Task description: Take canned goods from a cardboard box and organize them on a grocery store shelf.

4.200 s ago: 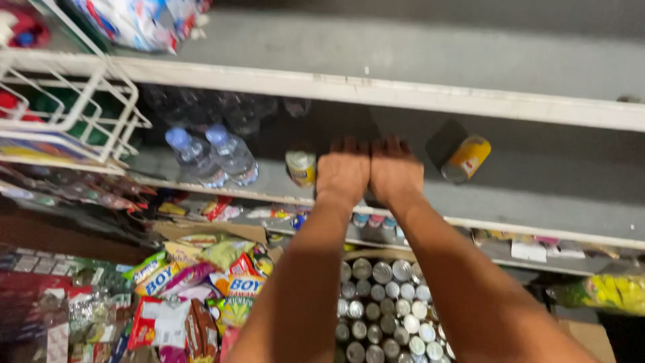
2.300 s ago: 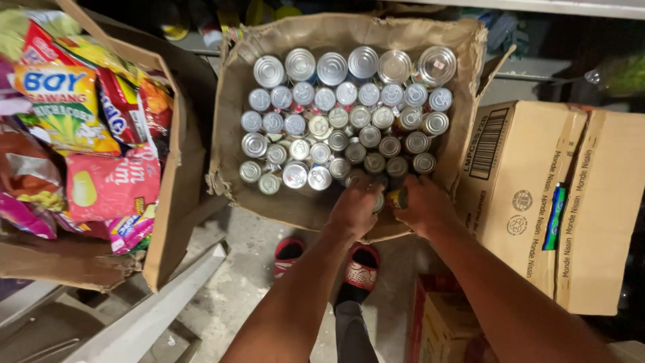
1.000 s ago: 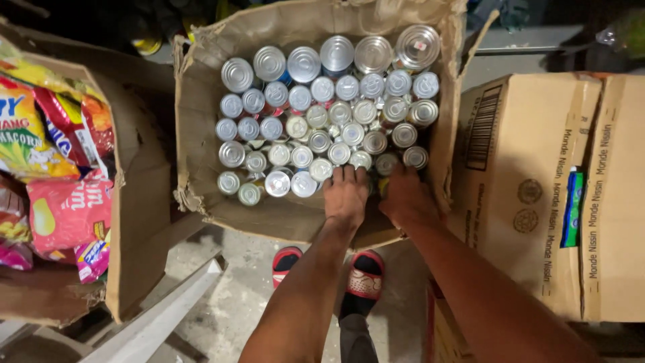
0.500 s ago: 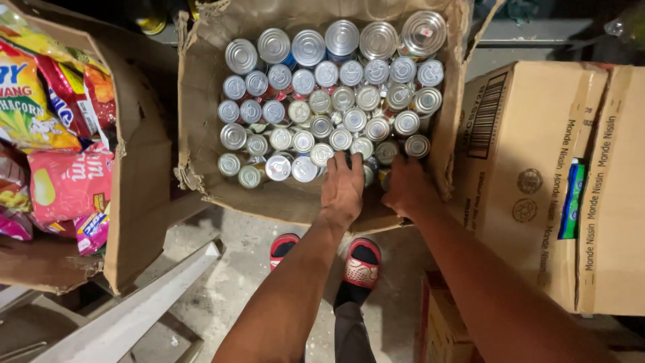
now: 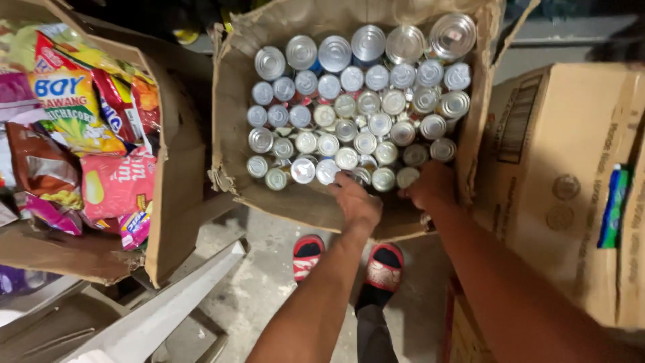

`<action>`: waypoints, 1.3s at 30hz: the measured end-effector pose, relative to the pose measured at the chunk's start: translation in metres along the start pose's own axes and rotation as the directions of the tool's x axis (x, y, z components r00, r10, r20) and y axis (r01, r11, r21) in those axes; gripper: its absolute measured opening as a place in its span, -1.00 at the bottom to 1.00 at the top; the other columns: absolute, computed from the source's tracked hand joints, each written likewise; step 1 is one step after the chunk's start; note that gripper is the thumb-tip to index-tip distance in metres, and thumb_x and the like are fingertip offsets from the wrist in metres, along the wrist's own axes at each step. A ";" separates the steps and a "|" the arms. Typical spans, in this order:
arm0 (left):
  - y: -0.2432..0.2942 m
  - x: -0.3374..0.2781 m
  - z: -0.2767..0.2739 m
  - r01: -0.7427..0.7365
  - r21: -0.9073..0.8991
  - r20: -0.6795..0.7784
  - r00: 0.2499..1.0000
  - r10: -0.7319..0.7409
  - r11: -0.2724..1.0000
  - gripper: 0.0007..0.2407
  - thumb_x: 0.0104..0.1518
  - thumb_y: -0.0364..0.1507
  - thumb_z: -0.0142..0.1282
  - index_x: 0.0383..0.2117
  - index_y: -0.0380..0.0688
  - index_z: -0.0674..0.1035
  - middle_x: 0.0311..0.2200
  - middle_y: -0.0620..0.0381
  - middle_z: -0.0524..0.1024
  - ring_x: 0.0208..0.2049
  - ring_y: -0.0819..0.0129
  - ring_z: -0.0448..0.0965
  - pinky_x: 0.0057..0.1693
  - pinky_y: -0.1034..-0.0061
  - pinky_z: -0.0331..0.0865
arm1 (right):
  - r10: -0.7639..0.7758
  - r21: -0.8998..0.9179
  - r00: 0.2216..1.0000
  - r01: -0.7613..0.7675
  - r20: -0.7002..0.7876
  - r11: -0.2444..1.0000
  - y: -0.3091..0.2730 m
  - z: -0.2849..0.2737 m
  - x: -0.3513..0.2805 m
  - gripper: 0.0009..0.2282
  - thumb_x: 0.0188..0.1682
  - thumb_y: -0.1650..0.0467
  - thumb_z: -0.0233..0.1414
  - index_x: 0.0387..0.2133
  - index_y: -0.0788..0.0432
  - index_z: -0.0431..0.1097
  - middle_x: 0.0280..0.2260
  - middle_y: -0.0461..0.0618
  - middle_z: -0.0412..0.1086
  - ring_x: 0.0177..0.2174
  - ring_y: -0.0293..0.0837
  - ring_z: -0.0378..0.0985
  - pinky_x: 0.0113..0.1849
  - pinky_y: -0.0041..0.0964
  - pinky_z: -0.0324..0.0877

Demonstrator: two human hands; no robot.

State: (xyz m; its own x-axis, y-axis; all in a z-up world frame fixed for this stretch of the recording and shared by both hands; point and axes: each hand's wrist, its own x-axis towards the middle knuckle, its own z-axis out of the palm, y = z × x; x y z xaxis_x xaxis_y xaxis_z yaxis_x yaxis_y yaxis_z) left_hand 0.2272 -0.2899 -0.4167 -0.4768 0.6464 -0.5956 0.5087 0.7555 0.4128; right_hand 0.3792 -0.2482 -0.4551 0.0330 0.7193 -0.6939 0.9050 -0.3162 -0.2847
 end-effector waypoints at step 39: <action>0.183 -0.065 -0.253 -0.851 -0.097 -0.444 0.501 0.743 0.516 -0.75 0.04 -0.55 0.16 -0.15 -0.26 0.45 -0.20 -0.17 0.38 -0.11 -0.11 0.41 0.03 0.12 0.31 | -0.249 0.434 0.785 0.542 -0.567 0.719 -0.111 -0.327 -0.164 -0.73 -0.08 0.41 0.21 -0.10 0.20 0.52 -0.33 -0.10 0.56 -0.49 -0.31 0.44 -0.41 -0.35 0.39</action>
State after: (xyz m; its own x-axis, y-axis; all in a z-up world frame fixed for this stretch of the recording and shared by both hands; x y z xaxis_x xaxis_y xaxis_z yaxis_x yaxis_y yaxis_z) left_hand 0.1697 -0.1666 -0.1280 -0.1788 0.9324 0.3141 0.5983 -0.1504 0.7870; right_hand 0.4123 -0.1293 -0.0933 0.0413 0.9943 -0.0985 0.4848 -0.1062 -0.8682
